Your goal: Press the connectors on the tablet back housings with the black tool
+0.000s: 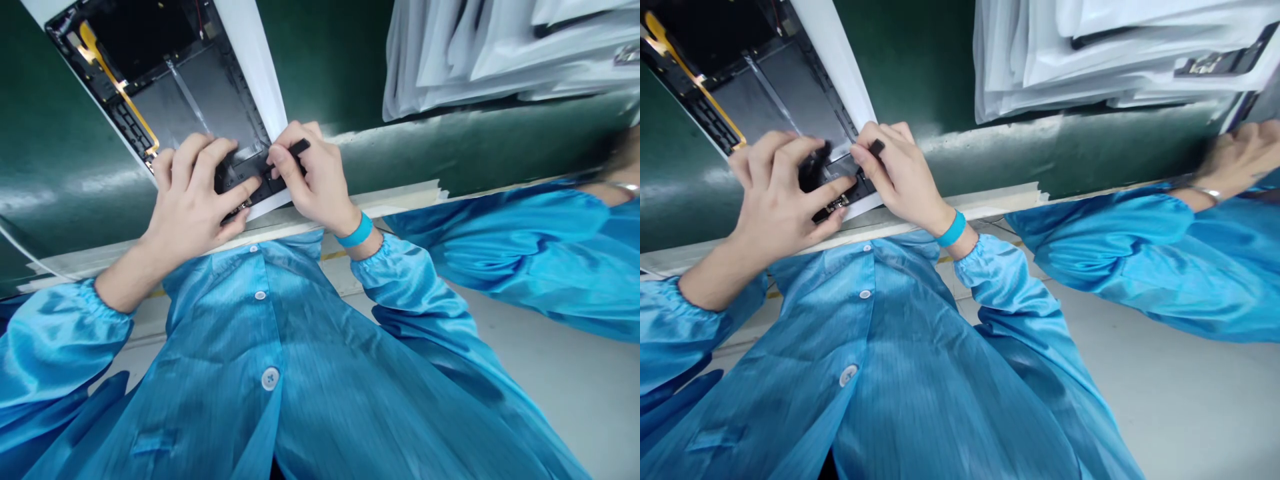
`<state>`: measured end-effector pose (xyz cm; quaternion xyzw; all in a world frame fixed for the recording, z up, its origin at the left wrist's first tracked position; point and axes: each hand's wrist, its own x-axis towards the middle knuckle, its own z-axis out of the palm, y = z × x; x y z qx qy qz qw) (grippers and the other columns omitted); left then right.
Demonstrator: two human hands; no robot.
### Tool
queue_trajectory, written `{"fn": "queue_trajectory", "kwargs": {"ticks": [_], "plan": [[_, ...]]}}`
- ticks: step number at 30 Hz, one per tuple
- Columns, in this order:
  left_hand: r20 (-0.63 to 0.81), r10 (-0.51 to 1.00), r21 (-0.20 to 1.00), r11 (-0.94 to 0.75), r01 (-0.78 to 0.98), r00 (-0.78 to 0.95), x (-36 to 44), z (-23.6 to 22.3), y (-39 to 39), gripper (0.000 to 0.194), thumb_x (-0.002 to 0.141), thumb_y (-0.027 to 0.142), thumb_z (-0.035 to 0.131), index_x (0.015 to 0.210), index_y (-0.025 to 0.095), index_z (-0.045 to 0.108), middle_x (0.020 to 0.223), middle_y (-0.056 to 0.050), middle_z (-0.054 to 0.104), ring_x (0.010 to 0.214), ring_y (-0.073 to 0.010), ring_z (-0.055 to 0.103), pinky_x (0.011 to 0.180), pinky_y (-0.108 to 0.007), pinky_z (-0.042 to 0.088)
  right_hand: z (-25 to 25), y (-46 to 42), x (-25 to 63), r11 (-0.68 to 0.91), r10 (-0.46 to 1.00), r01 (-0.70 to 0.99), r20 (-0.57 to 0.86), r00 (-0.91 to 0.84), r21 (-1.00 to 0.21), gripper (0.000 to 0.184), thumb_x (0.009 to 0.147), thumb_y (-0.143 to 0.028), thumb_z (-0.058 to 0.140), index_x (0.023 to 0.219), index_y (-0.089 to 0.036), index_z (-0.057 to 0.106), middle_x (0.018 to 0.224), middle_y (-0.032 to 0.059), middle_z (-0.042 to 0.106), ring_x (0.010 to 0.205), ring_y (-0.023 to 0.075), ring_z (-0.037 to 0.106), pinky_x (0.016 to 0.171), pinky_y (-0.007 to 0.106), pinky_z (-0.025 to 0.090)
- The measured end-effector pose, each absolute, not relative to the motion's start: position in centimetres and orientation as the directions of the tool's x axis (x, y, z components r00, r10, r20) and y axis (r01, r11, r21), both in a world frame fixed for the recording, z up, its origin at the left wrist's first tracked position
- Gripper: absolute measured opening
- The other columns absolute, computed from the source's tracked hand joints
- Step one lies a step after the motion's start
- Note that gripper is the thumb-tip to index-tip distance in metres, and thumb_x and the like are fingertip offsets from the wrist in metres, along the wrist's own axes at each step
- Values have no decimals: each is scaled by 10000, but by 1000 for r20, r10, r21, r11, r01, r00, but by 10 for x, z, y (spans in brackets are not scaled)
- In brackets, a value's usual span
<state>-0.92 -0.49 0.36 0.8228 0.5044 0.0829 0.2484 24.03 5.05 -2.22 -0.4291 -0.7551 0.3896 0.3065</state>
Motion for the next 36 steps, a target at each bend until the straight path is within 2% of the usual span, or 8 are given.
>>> {"fn": "queue_trajectory", "kwargs": {"ticks": [6,9,12,18,23,29,33,36], "plan": [[-87,875,501,-375,780,476,-7,5,-2,399,1099,533,635,1445,395,776,1922,10,270,1772,-541,203,1286,-903,233,-24,50,241,361,882,395,173,-437,-845,500,1190,-679,348,915,-317,559,853,40,678,916,260,661,1012,478,562],[-111,875,539,-345,768,471,-9,4,0,401,1086,544,658,1440,401,779,1914,41,291,1786,-536,159,1325,-898,177,-25,50,241,364,883,430,159,-442,-826,520,1185,-696,303,913,-323,542,854,49,677,923,276,672,1004,493,565],[-133,867,565,-331,756,480,-11,3,0,434,1089,572,646,1484,424,751,1890,59,348,1792,-525,150,1353,-885,142,-27,50,241,425,863,399,232,-448,-812,454,1213,-612,333,932,-311,525,859,34,671,911,257,674,981,474,557],[-76,869,535,-378,756,489,-11,0,-3,429,1119,560,613,1519,435,706,1890,60,349,1792,-506,168,1324,-890,216,-25,48,242,431,884,449,265,-386,-782,444,1229,-568,321,943,-302,532,853,28,654,897,243,639,968,464,536],[-45,844,489,-448,749,534,-9,0,-2,447,1119,541,619,1517,364,719,1918,-15,275,1772,-555,184,1265,-912,295,-23,48,240,398,902,497,230,-365,-771,516,1204,-643,257,911,-308,519,841,40,637,907,276,622,1053,527,498],[-136,870,513,-348,785,475,-5,6,2,412,1106,534,615,1466,390,754,1885,31,364,1791,-516,155,1343,-896,192,-20,49,238,404,897,601,168,-410,-689,600,1195,-649,114,929,-297,521,945,58,705,918,257,628,1084,533,468],[-145,858,508,-363,781,493,-5,9,5,415,1112,533,602,1462,373,759,1890,11,355,1789,-526,151,1315,-915,203,-21,48,240,338,909,616,76,-411,-712,591,1182,-657,147,987,-318,590,991,66,713,1006,278,644,1183,550,455],[-118,847,542,-382,748,518,-9,6,5,411,1119,535,597,1471,383,743,1881,12,376,1788,-533,151,1311,-951,132,-21,48,241,324,910,606,64,-410,-726,585,1188,-644,153,1018,-325,614,955,65,701,1028,282,659,1183,543,489]]}}
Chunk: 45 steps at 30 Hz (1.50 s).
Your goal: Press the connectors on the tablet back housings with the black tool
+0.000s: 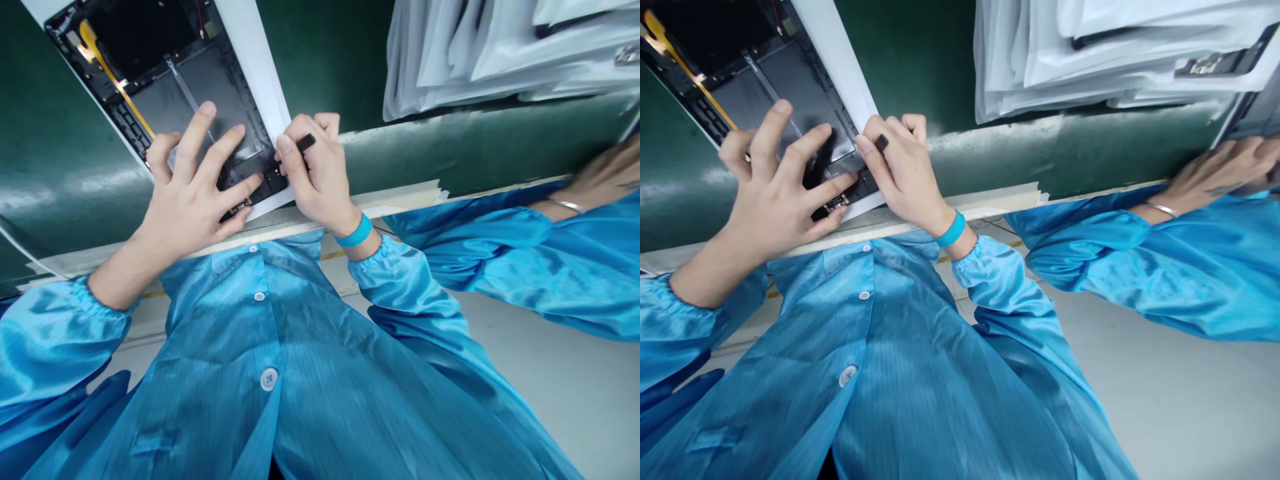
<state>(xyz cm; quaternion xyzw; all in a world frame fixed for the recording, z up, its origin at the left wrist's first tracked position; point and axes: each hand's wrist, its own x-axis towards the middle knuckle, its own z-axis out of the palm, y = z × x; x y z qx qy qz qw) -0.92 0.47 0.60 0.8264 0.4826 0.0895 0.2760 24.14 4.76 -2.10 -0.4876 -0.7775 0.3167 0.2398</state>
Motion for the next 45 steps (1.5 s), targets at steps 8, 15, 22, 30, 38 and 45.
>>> {"fn": "queue_trajectory", "kwargs": {"ticks": [8,15,22,30,38,45], "plan": [[-101,849,550,-388,740,519,-15,0,2,430,1088,525,648,1508,473,720,1841,57,445,1793,-529,129,1328,-938,120,-19,48,239,340,884,495,93,-458,-800,621,1181,-701,160,982,-306,596,955,55,698,1010,269,663,1165,532,518],[-74,855,536,-400,744,513,-12,2,1,449,1071,489,686,1516,447,730,1845,50,438,1794,-517,148,1318,-932,197,-21,50,238,317,889,480,81,-450,-818,590,1147,-760,202,922,-331,539,876,49,669,976,284,661,1160,544,514],[-123,856,520,-375,767,502,-10,4,3,427,1099,533,622,1485,406,754,1868,21,402,1792,-515,161,1308,-913,221,-25,52,238,293,883,505,28,-469,-812,587,1134,-784,289,953,-315,593,938,60,720,1047,281,671,1203,553,498],[-115,849,497,-400,770,515,-10,5,5,440,1102,523,614,1514,422,732,1859,17,421,1786,-508,195,1267,-882,302,-25,49,234,486,820,490,183,-543,-723,595,1190,-664,141,974,-303,562,978,65,739,1018,280,661,1096,576,530],[-100,861,549,-371,749,499,-12,-1,4,423,1098,560,606,1458,409,769,1848,13,442,1788,-511,177,1309,-902,197,-23,50,240,338,902,493,127,-412,-802,572,1175,-720,200,943,-314,530,898,58,674,974,266,646,1080,492,563],[-131,865,587,-326,741,484,-12,1,7,417,1070,586,650,1440,440,779,1828,42,469,1793,-514,151,1344,-872,164,-23,50,238,371,880,487,133,-455,-791,585,1173,-713,180,926,-310,524,936,62,710,964,274,674,1110,544,556]]}}
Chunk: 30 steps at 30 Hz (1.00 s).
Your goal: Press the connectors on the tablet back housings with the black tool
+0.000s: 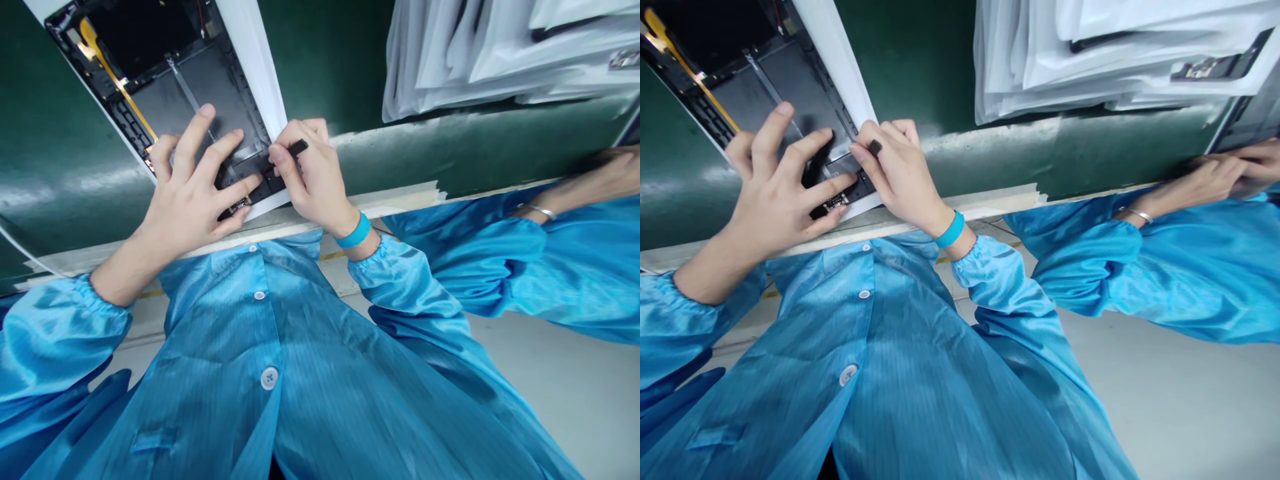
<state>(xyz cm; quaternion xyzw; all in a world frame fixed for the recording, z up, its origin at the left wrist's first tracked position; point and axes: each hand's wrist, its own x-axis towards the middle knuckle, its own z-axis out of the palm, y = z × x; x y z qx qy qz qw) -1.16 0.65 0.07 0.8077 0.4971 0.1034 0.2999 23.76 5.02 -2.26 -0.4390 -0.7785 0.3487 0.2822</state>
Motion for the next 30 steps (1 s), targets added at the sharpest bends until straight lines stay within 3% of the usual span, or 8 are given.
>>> {"fn": "queue_trajectory", "kwargs": {"ticks": [6,15,24,27,30], "plan": [[-122,854,533,-374,759,506,-10,-4,6,456,1097,585,582,1466,388,762,1852,-13,435,1779,-540,178,1276,-902,219,-23,49,241,324,922,455,171,-346,-829,542,1171,-721,291,901,-315,528,927,64,690,959,273,633,1083,492,550],[-137,867,596,-314,739,479,-10,3,6,410,1075,581,615,1423,430,772,1838,39,451,1794,-503,164,1329,-896,180,-23,50,240,268,920,500,65,-387,-823,606,1126,-789,228,954,-331,587,955,87,687,1042,320,613,1152,544,502],[-102,856,563,-371,739,507,-14,-9,7,440,1066,578,633,1456,420,761,1844,18,435,1790,-519,117,1314,-902,178,-28,49,240,311,917,498,118,-381,-810,599,1141,-778,250,921,-318,563,931,64,665,972,290,636,1121,538,545],[12,879,559,-400,726,476,-32,1,12,540,1082,651,625,1575,438,680,1878,7,365,1782,-499,144,1357,-838,161,-28,46,243,305,940,419,200,-277,-855,530,1179,-710,298,923,-316,544,903,29,626,892,261,645,1016,506,580],[183,920,631,-379,676,345,-62,33,17,651,1148,642,533,1761,443,443,1832,-54,405,1712,-374,372,1384,-665,308,-29,45,251,264,964,309,244,-102,-914,447,1212,-619,328,960,-317,540,900,11,606,846,237,644,893,451,585]]}}
